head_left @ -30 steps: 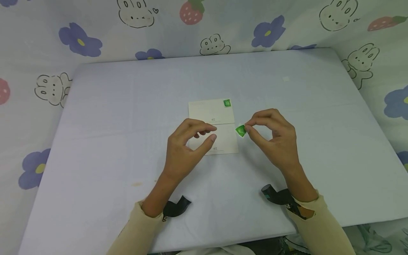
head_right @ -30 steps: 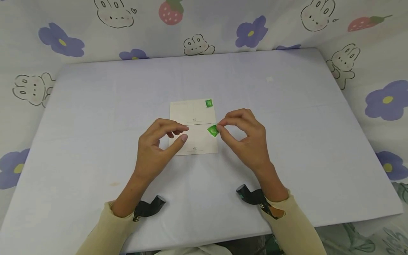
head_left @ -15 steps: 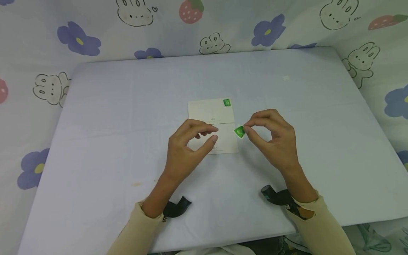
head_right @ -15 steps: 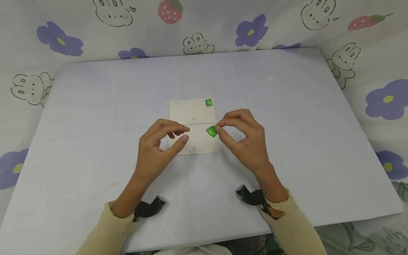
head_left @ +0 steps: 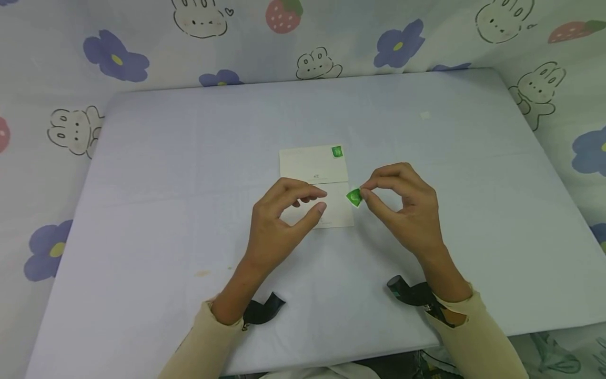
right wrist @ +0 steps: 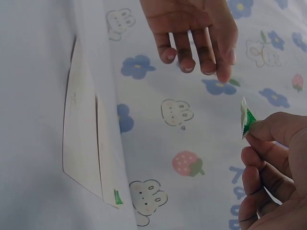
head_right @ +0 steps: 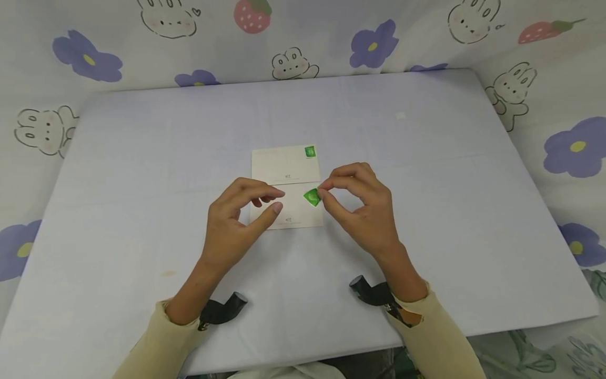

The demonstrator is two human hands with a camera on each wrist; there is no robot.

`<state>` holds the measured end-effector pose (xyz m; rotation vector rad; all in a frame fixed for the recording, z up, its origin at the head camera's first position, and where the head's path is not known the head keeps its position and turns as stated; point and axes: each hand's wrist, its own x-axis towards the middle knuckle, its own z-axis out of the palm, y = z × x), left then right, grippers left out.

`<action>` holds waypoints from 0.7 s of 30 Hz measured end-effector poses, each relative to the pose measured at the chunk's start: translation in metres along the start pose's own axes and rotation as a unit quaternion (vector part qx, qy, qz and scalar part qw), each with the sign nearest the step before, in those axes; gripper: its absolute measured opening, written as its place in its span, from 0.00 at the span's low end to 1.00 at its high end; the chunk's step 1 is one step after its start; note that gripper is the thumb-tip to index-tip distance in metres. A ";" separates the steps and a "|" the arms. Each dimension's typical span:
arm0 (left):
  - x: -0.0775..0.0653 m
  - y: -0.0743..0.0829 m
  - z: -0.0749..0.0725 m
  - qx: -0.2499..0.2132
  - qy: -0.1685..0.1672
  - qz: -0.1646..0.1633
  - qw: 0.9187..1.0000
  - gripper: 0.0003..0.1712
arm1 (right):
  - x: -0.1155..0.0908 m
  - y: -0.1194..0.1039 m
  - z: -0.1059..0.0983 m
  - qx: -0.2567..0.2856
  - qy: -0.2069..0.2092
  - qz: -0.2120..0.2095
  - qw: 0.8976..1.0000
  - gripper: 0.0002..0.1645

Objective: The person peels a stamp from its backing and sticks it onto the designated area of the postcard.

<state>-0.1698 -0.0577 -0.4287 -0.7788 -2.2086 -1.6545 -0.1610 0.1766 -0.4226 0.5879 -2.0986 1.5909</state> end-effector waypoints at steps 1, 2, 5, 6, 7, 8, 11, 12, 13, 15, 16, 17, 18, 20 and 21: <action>0.000 0.000 0.000 0.000 0.000 0.000 1.000 0.09 | 0.000 0.000 0.000 0.000 0.000 0.000 1.000 0.11; 0.000 0.000 0.000 -0.001 -0.001 0.001 1.000 0.09 | 0.000 0.000 0.000 -0.001 0.000 0.000 1.000 0.11; 0.000 0.000 0.000 0.000 -0.001 0.001 1.000 0.09 | 0.000 -0.001 0.001 0.001 0.000 0.001 1.000 0.11; 0.000 0.000 0.000 0.000 0.000 0.001 1.000 0.09 | 0.000 -0.001 0.001 0.002 -0.001 0.001 1.000 0.11; 0.000 0.000 0.000 0.000 0.000 0.001 1.000 0.09 | 0.000 -0.001 0.001 0.004 -0.001 0.001 1.000 0.11; 0.000 0.000 0.000 0.000 0.000 0.002 1.000 0.09 | 0.000 -0.001 0.001 0.004 -0.001 0.001 1.000 0.11; 0.000 0.000 0.000 -0.002 0.000 0.004 1.000 0.09 | 0.000 -0.001 0.002 0.008 -0.002 0.000 1.000 0.11; 0.000 0.000 0.001 -0.002 0.000 0.005 1.000 0.09 | 0.000 -0.001 0.002 0.009 -0.002 -0.001 1.000 0.11; 0.000 0.000 0.001 -0.002 0.000 0.005 1.000 0.09 | 0.000 -0.001 0.002 0.010 -0.002 -0.002 1.000 0.11; -0.001 0.000 0.001 0.000 0.000 0.006 1.000 0.10 | 0.000 -0.001 0.002 0.011 -0.003 -0.003 1.000 0.11; -0.001 0.000 0.001 -0.001 0.000 0.007 1.000 0.10 | 0.000 0.000 0.002 0.009 -0.004 -0.003 1.000 0.11; -0.001 0.000 0.002 -0.001 0.000 0.008 1.000 0.10 | 0.000 0.000 0.002 0.007 -0.004 -0.004 1.000 0.11; -0.001 0.000 0.002 -0.002 -0.001 0.008 1.000 0.10 | 0.000 0.000 0.002 0.006 -0.005 -0.005 1.000 0.11; -0.001 0.001 0.003 -0.005 -0.002 0.009 1.000 0.09 | -0.001 0.000 0.002 0.001 -0.006 -0.007 1.000 0.11; -0.001 0.001 0.003 -0.006 -0.003 0.009 1.000 0.09 | -0.001 0.000 0.002 -0.001 -0.006 -0.008 1.000 0.11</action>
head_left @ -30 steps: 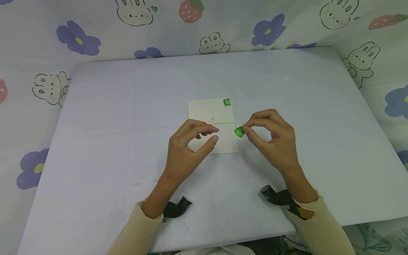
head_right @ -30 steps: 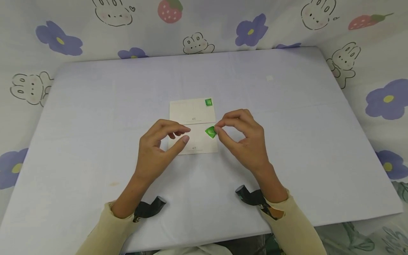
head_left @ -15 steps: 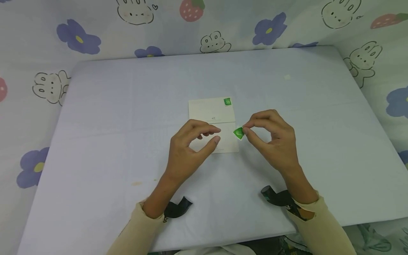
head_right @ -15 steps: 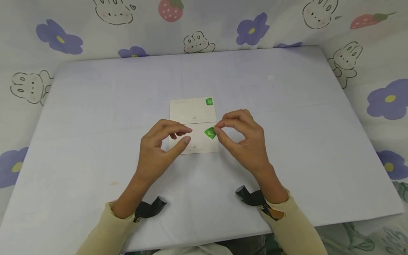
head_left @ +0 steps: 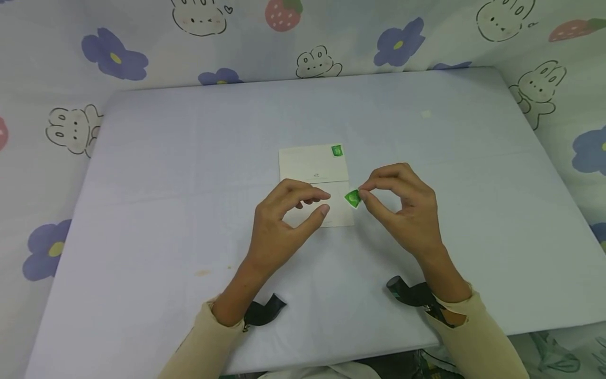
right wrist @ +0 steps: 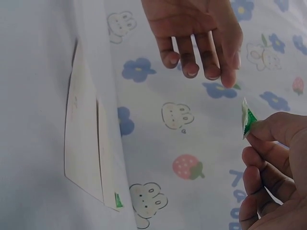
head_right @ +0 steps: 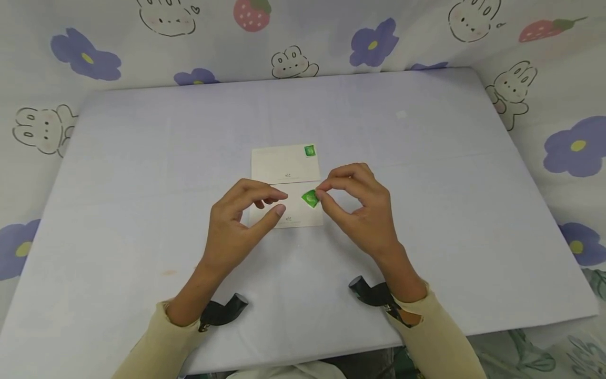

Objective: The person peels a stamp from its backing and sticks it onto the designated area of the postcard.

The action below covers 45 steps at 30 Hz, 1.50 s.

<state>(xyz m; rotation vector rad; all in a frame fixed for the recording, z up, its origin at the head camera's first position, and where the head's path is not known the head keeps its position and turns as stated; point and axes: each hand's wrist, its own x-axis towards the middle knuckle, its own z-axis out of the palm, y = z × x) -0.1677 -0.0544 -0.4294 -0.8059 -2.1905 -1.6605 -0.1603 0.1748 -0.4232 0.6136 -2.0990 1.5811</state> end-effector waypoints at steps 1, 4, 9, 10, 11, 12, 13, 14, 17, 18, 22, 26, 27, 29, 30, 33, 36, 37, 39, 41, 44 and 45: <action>0.000 0.000 0.000 -0.002 -0.001 0.000 1.000 0.09 | 0.000 0.000 0.000 0.000 0.000 -0.001 1.000 0.11; 0.000 0.000 0.001 0.000 -0.001 0.001 1.000 0.09 | 0.000 0.000 0.000 -0.003 -0.003 -0.003 1.000 0.11; -0.001 0.000 0.001 0.002 0.000 0.001 1.000 0.09 | 0.000 0.000 0.001 -0.009 -0.007 -0.006 1.000 0.11; -0.001 0.000 0.001 0.002 0.000 0.001 1.000 0.08 | 0.000 0.000 0.001 -0.010 -0.008 -0.007 1.000 0.11; -0.001 0.000 0.001 0.002 0.001 0.001 1.000 0.08 | 0.000 0.000 0.001 -0.012 -0.008 -0.008 1.000 0.11; -0.001 0.000 0.001 0.002 0.001 0.000 1.000 0.08 | 0.000 0.000 0.001 -0.013 -0.008 -0.010 1.000 0.11; -0.001 0.000 0.001 0.002 0.001 0.000 1.000 0.08 | 0.000 0.000 0.001 -0.014 -0.008 -0.010 1.000 0.11; -0.001 0.000 0.001 0.002 0.002 -0.001 1.000 0.08 | 0.000 0.000 0.002 -0.012 -0.007 -0.011 1.000 0.11; 0.000 0.000 0.001 0.002 0.002 -0.001 1.000 0.08 | 0.000 0.000 0.002 -0.009 -0.007 -0.011 1.000 0.11; 0.000 0.000 0.001 0.002 0.003 0.000 1.000 0.08 | 0.000 0.000 0.002 -0.009 -0.007 -0.012 1.000 0.11; 0.000 0.001 0.001 0.000 0.005 0.001 1.000 0.08 | 0.000 0.000 0.002 -0.005 -0.008 -0.014 1.000 0.11; 0.000 0.002 0.001 -0.002 0.005 0.000 1.000 0.08 | 0.000 0.000 0.003 -0.004 -0.011 -0.015 1.000 0.11; 0.000 0.002 0.001 -0.003 0.004 -0.001 1.000 0.08 | -0.001 0.000 0.003 -0.006 -0.012 -0.016 1.000 0.11; -0.001 0.002 0.001 -0.002 0.003 -0.002 1.000 0.08 | -0.001 0.000 0.004 -0.013 -0.014 -0.018 1.000 0.11; -0.001 0.002 0.001 -0.001 0.002 -0.003 1.000 0.08 | -0.001 0.001 0.004 -0.017 -0.015 -0.019 1.000 0.10; -0.001 0.001 0.002 -0.002 0.000 -0.004 1.000 0.08 | -0.002 0.001 0.005 -0.027 -0.017 -0.022 0.999 0.10; -0.002 0.000 0.002 -0.005 -0.002 -0.004 1.000 0.08 | -0.002 0.001 0.005 -0.033 -0.020 -0.025 0.999 0.09; -0.002 0.000 0.002 -0.006 -0.002 -0.004 1.000 0.08 | -0.002 0.001 0.006 -0.033 -0.021 -0.026 0.999 0.09; -0.002 0.000 0.002 -0.006 -0.003 -0.004 1.000 0.08 | -0.002 0.001 0.007 -0.031 -0.023 -0.028 0.999 0.09; -0.002 0.000 0.002 -0.008 -0.005 -0.003 1.000 0.08 | -0.002 0.001 0.007 -0.028 -0.027 -0.031 0.999 0.08; -0.002 0.000 0.003 -0.009 -0.008 -0.002 1.000 0.08 | -0.002 0.001 0.008 -0.028 -0.029 -0.038 0.998 0.08; -0.002 0.001 0.003 -0.010 -0.010 -0.001 1.000 0.09 | -0.002 0.001 0.008 -0.029 -0.030 -0.041 0.998 0.08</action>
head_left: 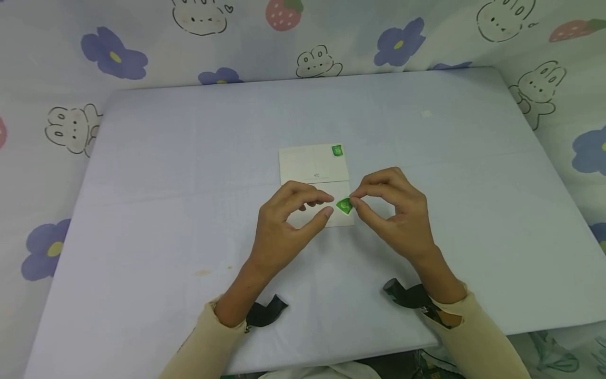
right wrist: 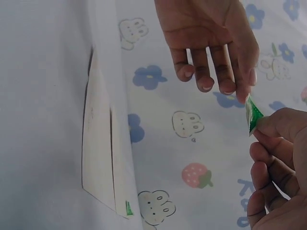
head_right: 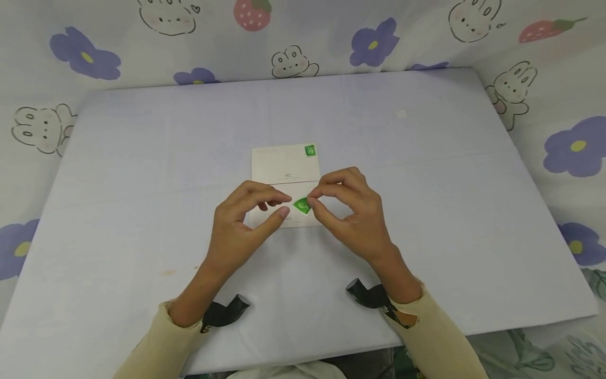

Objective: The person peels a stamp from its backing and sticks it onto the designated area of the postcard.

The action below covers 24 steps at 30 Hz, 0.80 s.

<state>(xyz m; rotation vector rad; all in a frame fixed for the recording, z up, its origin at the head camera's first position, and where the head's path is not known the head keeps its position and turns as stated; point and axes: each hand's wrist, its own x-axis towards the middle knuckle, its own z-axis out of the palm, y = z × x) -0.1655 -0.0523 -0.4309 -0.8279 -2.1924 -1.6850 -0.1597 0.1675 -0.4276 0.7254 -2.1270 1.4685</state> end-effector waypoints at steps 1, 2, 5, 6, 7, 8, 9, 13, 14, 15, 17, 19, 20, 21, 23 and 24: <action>0.000 0.000 0.000 0.000 -0.001 0.000 1.000 0.09 | 0.000 0.000 0.000 -0.002 -0.001 -0.003 1.000 0.08; 0.000 0.000 0.000 0.001 -0.001 -0.001 1.000 0.09 | 0.000 0.000 0.000 -0.005 -0.002 -0.007 1.000 0.08; -0.001 0.000 0.001 0.003 -0.002 -0.004 1.000 0.09 | -0.001 0.001 0.001 -0.008 -0.006 -0.016 1.000 0.07; -0.001 0.000 0.002 0.004 -0.003 -0.005 1.000 0.09 | -0.001 0.001 0.001 -0.009 -0.008 -0.019 1.000 0.07; -0.001 -0.001 0.002 0.005 -0.002 -0.005 1.000 0.09 | -0.001 0.001 0.001 -0.010 -0.010 -0.022 1.000 0.07; -0.002 -0.001 0.002 0.005 -0.002 -0.004 1.000 0.08 | -0.001 0.001 0.002 -0.011 -0.012 -0.025 1.000 0.06; -0.002 -0.001 0.003 0.008 -0.002 -0.004 1.000 0.08 | -0.001 0.001 0.002 -0.011 -0.015 -0.027 0.999 0.06; -0.002 -0.003 0.004 0.018 0.009 0.006 1.000 0.05 | 0.000 0.001 0.004 -0.010 -0.024 -0.040 0.999 0.06; -0.002 -0.003 0.004 0.020 0.013 0.008 1.000 0.05 | 0.000 0.001 0.004 -0.009 -0.025 -0.043 0.999 0.06; -0.002 -0.004 0.004 0.022 0.016 0.010 1.000 0.04 | 0.000 0.001 0.004 -0.007 -0.026 -0.045 0.999 0.06; -0.002 -0.005 0.004 0.024 0.024 0.016 0.999 0.05 | 0.000 0.001 0.004 -0.003 -0.025 -0.048 0.999 0.07; -0.001 -0.005 0.004 0.028 0.031 0.022 0.999 0.04 | 0.001 0.001 0.004 0.000 -0.021 -0.047 0.999 0.08; -0.001 -0.005 0.004 0.033 0.035 0.025 0.999 0.04 | 0.001 0.001 0.004 0.001 -0.018 -0.045 0.999 0.08; -0.001 -0.005 0.004 0.039 0.039 0.029 0.998 0.04 | 0.000 0.001 0.004 -0.001 -0.016 -0.041 0.999 0.09; -0.002 -0.005 0.004 0.061 0.046 0.042 0.996 0.04 | 0.000 0.002 0.003 -0.006 -0.012 -0.026 1.000 0.08; -0.002 -0.005 0.004 0.077 0.050 0.056 0.994 0.04 | 0.000 0.002 0.002 -0.007 -0.009 -0.015 1.000 0.08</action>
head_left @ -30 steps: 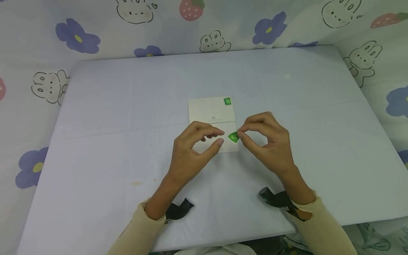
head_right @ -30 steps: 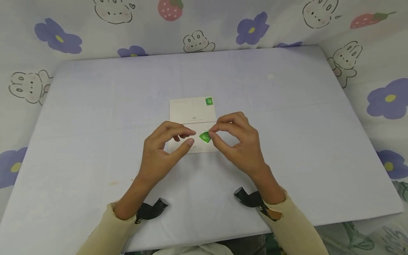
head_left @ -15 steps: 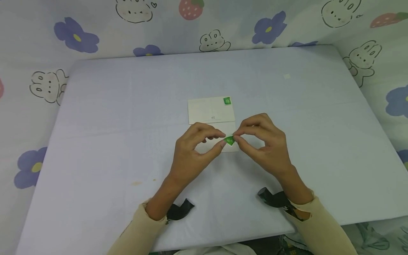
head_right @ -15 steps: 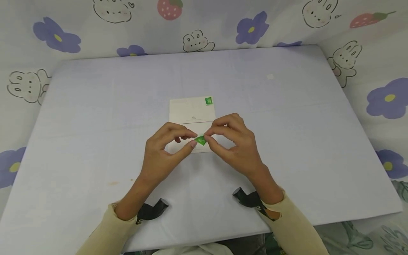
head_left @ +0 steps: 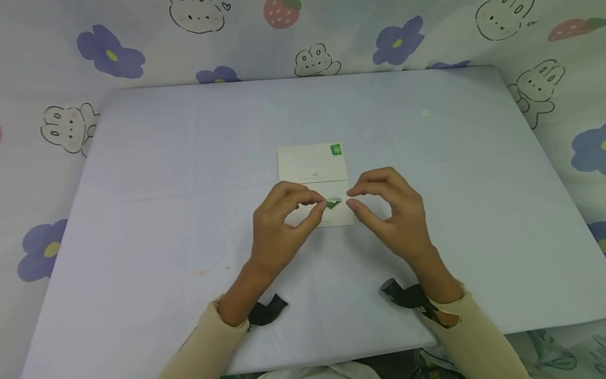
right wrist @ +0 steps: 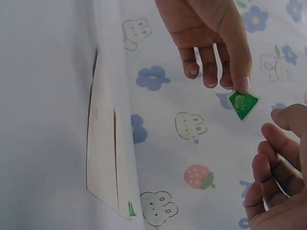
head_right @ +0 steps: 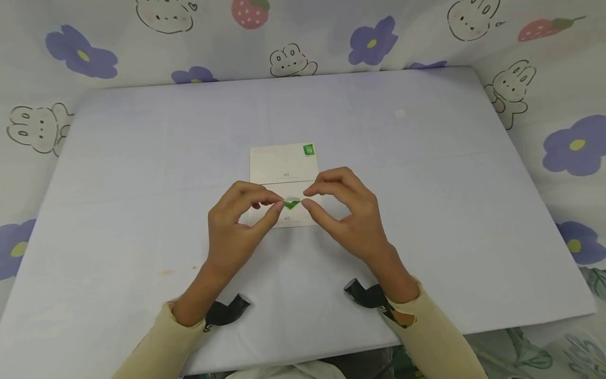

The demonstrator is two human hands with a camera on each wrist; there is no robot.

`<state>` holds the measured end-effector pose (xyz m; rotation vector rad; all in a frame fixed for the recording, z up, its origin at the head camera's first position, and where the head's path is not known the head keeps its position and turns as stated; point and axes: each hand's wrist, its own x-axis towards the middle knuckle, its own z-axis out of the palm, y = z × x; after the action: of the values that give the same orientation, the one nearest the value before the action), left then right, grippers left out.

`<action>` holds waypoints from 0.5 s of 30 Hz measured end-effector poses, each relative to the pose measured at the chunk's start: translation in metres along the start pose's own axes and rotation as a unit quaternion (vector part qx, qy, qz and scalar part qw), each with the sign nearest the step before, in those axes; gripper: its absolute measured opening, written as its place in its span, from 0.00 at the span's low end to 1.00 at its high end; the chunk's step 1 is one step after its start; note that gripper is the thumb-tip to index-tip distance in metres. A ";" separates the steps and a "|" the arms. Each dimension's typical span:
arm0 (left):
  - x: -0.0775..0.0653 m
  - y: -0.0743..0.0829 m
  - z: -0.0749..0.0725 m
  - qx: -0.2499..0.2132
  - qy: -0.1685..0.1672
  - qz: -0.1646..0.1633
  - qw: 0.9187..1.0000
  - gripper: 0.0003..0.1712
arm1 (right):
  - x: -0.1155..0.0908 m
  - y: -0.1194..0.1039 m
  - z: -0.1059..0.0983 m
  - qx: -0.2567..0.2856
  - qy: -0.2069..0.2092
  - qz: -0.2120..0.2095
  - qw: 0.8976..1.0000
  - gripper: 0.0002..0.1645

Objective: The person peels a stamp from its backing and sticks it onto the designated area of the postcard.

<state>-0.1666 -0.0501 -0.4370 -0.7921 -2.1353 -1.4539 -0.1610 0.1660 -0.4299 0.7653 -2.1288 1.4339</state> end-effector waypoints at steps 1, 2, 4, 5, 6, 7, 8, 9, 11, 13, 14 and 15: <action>0.000 0.000 0.001 0.018 0.006 0.018 1.000 0.04 | 0.000 0.000 0.000 0.005 0.003 0.014 1.000 0.06; 0.000 0.000 0.001 0.037 0.011 0.037 0.999 0.04 | 0.000 0.000 -0.001 0.013 0.002 0.028 1.000 0.05; 0.000 -0.001 0.003 0.077 0.019 0.079 0.994 0.04 | -0.001 0.001 -0.001 0.030 -0.004 0.060 0.998 0.03; 0.000 -0.001 0.004 0.096 0.024 0.100 0.990 0.04 | -0.001 0.001 -0.001 0.041 -0.007 0.076 0.996 0.03; 0.000 -0.002 0.005 0.110 0.028 0.118 0.986 0.04 | -0.002 0.001 -0.001 0.050 -0.013 0.096 0.994 0.03; 0.000 -0.002 0.005 0.120 0.032 0.130 0.984 0.04 | -0.002 0.002 -0.002 0.062 -0.020 0.115 0.991 0.03; -0.001 -0.002 0.005 0.128 0.033 0.139 0.981 0.04 | -0.002 0.002 -0.002 0.068 -0.029 0.134 0.988 0.03; -0.001 -0.002 0.005 0.134 0.035 0.147 0.979 0.04 | -0.003 0.002 -0.002 0.070 -0.037 0.158 0.984 0.04; -0.001 -0.001 0.006 0.139 0.041 0.156 0.977 0.04 | -0.003 0.002 -0.003 0.083 -0.053 0.207 0.973 0.06; -0.001 -0.001 0.005 0.140 0.043 0.160 0.976 0.04 | -0.003 0.002 -0.002 0.106 -0.069 0.253 0.959 0.08; -0.001 -0.001 0.005 0.141 0.043 0.162 0.976 0.04 | -0.003 0.002 -0.002 0.119 -0.076 0.274 0.951 0.09; -0.001 -0.001 0.005 0.142 0.042 0.165 0.975 0.04 | -0.004 0.002 -0.001 0.132 -0.083 0.292 0.944 0.10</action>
<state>-0.1671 -0.0454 -0.4400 -0.9051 -1.9749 -0.9714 -0.1595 0.1685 -0.4329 0.3547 -2.4494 2.0504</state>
